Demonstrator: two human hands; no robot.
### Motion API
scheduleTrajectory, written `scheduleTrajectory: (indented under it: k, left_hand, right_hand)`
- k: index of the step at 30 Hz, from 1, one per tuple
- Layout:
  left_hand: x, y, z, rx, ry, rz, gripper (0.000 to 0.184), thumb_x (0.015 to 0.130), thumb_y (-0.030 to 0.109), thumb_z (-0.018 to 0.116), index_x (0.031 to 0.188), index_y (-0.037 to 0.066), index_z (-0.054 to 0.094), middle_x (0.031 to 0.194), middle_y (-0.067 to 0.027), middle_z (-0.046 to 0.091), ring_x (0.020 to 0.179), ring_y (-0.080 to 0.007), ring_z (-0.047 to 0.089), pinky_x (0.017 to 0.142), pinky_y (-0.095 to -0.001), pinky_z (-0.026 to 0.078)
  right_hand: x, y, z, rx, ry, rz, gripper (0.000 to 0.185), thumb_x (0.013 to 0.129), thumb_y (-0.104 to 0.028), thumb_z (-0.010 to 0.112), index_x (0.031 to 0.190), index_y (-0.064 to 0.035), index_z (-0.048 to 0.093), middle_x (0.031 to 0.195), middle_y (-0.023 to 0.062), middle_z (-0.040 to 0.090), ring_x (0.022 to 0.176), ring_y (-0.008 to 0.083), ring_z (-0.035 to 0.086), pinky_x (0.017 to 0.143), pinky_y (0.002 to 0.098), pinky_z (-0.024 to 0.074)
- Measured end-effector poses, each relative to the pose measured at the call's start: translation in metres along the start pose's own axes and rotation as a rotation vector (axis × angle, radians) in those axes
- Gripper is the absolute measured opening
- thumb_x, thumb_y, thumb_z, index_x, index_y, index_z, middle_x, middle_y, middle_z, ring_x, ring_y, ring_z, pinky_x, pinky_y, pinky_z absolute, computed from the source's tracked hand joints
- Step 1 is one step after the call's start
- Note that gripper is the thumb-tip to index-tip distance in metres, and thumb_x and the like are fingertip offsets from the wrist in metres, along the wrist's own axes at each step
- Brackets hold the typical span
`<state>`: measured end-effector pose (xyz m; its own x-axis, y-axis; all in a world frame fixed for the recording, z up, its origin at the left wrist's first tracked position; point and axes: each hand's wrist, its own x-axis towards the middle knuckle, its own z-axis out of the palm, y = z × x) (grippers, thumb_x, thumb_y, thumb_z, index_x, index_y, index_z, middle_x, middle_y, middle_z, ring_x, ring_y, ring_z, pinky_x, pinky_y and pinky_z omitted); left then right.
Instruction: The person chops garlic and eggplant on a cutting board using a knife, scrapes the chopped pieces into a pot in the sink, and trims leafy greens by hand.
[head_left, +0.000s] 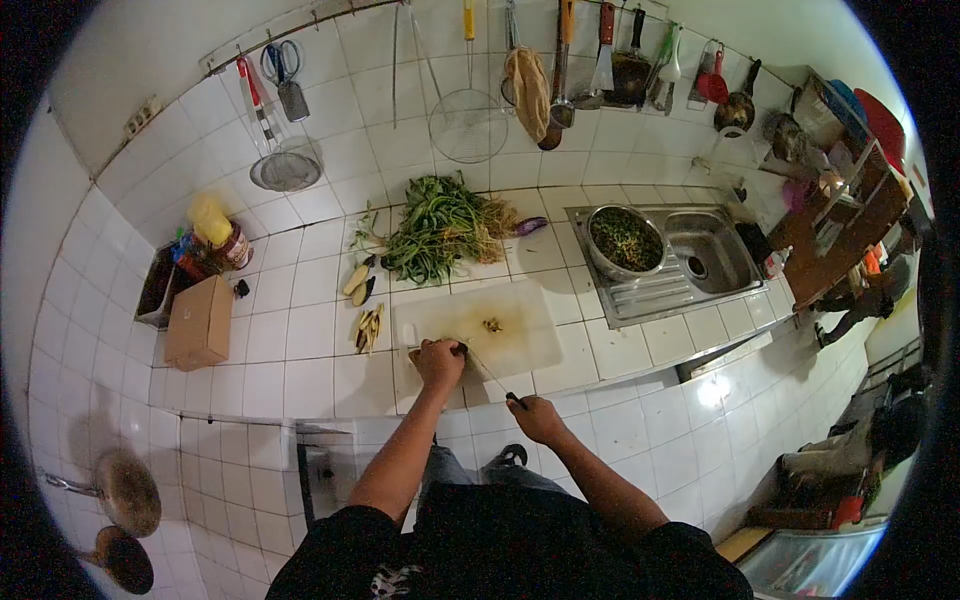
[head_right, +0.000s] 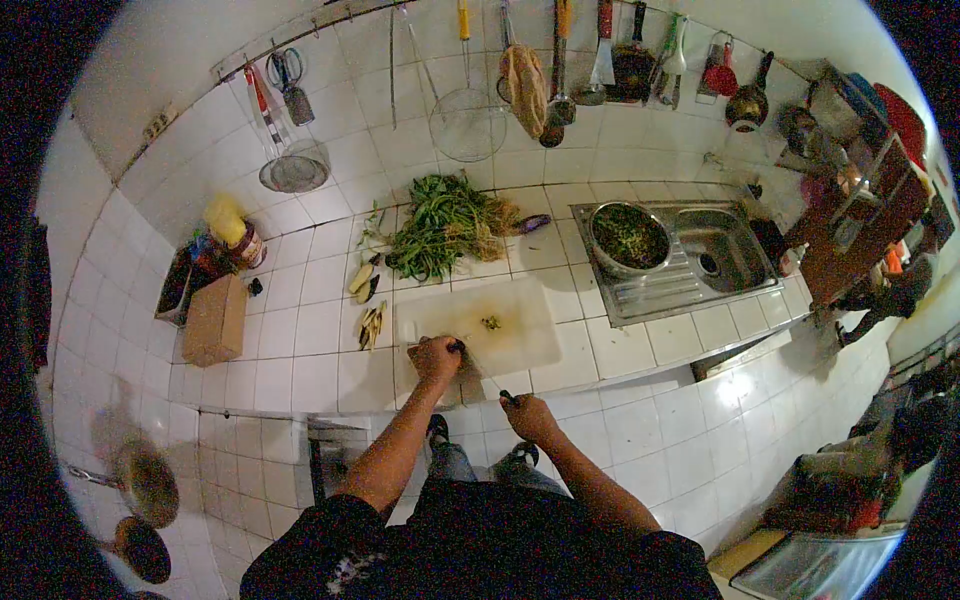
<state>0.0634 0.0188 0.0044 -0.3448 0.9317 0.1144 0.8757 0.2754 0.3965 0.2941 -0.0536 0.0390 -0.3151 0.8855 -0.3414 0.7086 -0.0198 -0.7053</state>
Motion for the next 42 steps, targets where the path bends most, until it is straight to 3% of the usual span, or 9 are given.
scheduleTrajectory:
  k: [10,16,18,23,28,30,37,42]
  left_hand:
    - [-0.002,-0.002,-0.003,-0.055,0.016,0.030,0.019,0.068,0.021,0.074,0.087,0.020,0.077,0.084,-0.0054,0.072,0.099,-0.0257,0.060,0.088,-0.0498,0.039]
    - [-0.008,-0.007,0.007,0.000,0.013,0.027,0.021,0.068,0.023,0.073,0.088,0.020,0.077,0.084,-0.0048,0.072,0.100,-0.0266,0.059,0.087,-0.0488,0.039]
    - [-0.010,-0.006,0.008,-0.045,0.114,0.046,0.021,0.068,0.025,0.073,0.087,0.020,0.077,0.084,-0.0032,0.072,0.100,-0.0262,0.059,0.088,-0.0488,0.039]
    - [-0.008,-0.002,0.003,-0.029,0.066,0.029,0.019,0.068,0.026,0.074,0.086,0.021,0.076,0.085,-0.0037,0.071,0.100,-0.0261,0.058,0.088,-0.0504,0.038]
    - [-0.008,0.004,-0.003,-0.031,0.037,0.012,0.021,0.068,0.026,0.073,0.087,0.021,0.076,0.086,-0.0064,0.070,0.100,-0.0275,0.058,0.087,-0.0514,0.038]
    - [-0.010,0.007,-0.007,0.031,0.033,-0.018,0.017,0.071,0.029,0.072,0.085,0.021,0.076,0.085,-0.0014,0.072,0.095,-0.0240,0.060,0.084,-0.0481,0.038]
    - [-0.010,0.001,-0.005,0.006,0.021,-0.044,0.017,0.072,0.027,0.070,0.086,0.022,0.076,0.084,-0.0021,0.072,0.095,-0.0246,0.062,0.083,-0.0479,0.039]
    - [-0.011,-0.004,0.009,0.021,0.124,0.000,0.017,0.073,0.031,0.070,0.086,0.022,0.077,0.083,-0.0019,0.072,0.095,-0.0247,0.062,0.084,-0.0475,0.039]
  right_hand:
    - [0.015,-0.015,-0.004,-0.098,0.064,-0.151,0.054,0.097,-0.045,0.049,0.080,0.0046,0.064,0.079,0.0310,0.062,0.081,0.0494,0.061,0.073,0.0537,0.0462]
    - [0.004,-0.014,-0.011,-0.051,0.002,-0.029,0.056,0.097,-0.046,0.049,0.079,0.0056,0.062,0.076,0.0296,0.062,0.078,0.0492,0.060,0.073,0.0531,0.0455]
    - [0.000,-0.011,-0.008,-0.080,-0.017,-0.021,0.056,0.097,-0.046,0.049,0.079,0.0056,0.062,0.076,0.0293,0.062,0.077,0.0491,0.060,0.072,0.0530,0.0452]
    - [-0.007,-0.006,0.002,0.029,0.004,0.019,0.055,0.097,-0.045,0.050,0.080,0.0057,0.062,0.077,0.0297,0.062,0.079,0.0496,0.060,0.072,0.0526,0.0453]
    - [-0.004,-0.007,0.008,0.005,0.019,-0.045,0.053,0.097,-0.045,0.050,0.081,0.0047,0.063,0.077,0.0300,0.062,0.079,0.0498,0.060,0.072,0.0520,0.0460]
    - [-0.001,-0.010,0.009,-0.019,0.032,-0.075,0.053,0.097,-0.044,0.050,0.081,0.0044,0.063,0.077,0.0301,0.062,0.079,0.0500,0.060,0.072,0.0520,0.0462]
    - [0.017,-0.011,-0.001,-0.040,0.062,-0.068,0.054,0.097,-0.044,0.050,0.079,0.0057,0.062,0.076,0.0293,0.062,0.079,0.0493,0.061,0.072,0.0524,0.0464]
    - [0.000,-0.007,-0.006,-0.016,0.005,-0.014,0.055,0.098,-0.045,0.050,0.078,0.0056,0.061,0.076,0.0288,0.062,0.079,0.0492,0.060,0.072,0.0524,0.0461]
